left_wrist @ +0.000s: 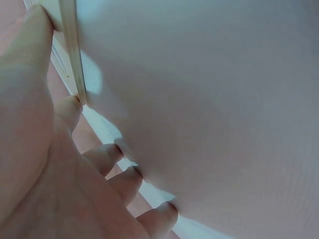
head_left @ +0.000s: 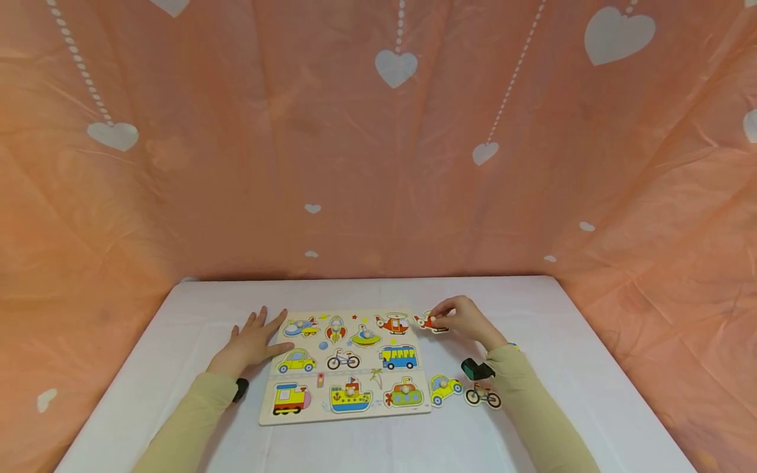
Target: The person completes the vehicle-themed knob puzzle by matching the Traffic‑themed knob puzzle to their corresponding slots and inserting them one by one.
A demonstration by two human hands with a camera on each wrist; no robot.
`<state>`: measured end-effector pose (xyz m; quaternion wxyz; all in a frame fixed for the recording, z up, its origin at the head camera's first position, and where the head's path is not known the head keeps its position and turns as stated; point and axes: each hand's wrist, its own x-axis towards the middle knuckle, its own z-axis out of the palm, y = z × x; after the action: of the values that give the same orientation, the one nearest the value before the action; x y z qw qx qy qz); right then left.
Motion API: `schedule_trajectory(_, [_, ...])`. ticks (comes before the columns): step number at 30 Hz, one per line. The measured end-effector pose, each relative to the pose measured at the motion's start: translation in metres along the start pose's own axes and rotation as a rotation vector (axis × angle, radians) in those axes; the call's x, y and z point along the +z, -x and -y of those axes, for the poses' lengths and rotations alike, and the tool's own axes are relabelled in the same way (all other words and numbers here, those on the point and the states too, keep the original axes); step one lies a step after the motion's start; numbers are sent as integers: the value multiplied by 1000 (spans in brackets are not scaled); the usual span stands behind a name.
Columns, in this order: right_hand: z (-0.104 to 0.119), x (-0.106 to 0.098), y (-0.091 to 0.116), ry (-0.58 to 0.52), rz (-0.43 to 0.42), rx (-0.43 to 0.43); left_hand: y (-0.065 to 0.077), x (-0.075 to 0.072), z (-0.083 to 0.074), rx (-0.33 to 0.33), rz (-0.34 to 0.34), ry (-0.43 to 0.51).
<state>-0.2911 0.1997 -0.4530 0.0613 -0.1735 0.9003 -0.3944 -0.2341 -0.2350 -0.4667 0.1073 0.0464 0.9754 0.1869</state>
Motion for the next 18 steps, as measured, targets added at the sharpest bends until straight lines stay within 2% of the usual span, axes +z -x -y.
schedule_trajectory(10, [20,22,-14,-14,34,-9,-1,3,3,5,-11,0])
schedule_trajectory(18, [29,33,-24,-44,42,27,-2,3,4,11,-16,-12])
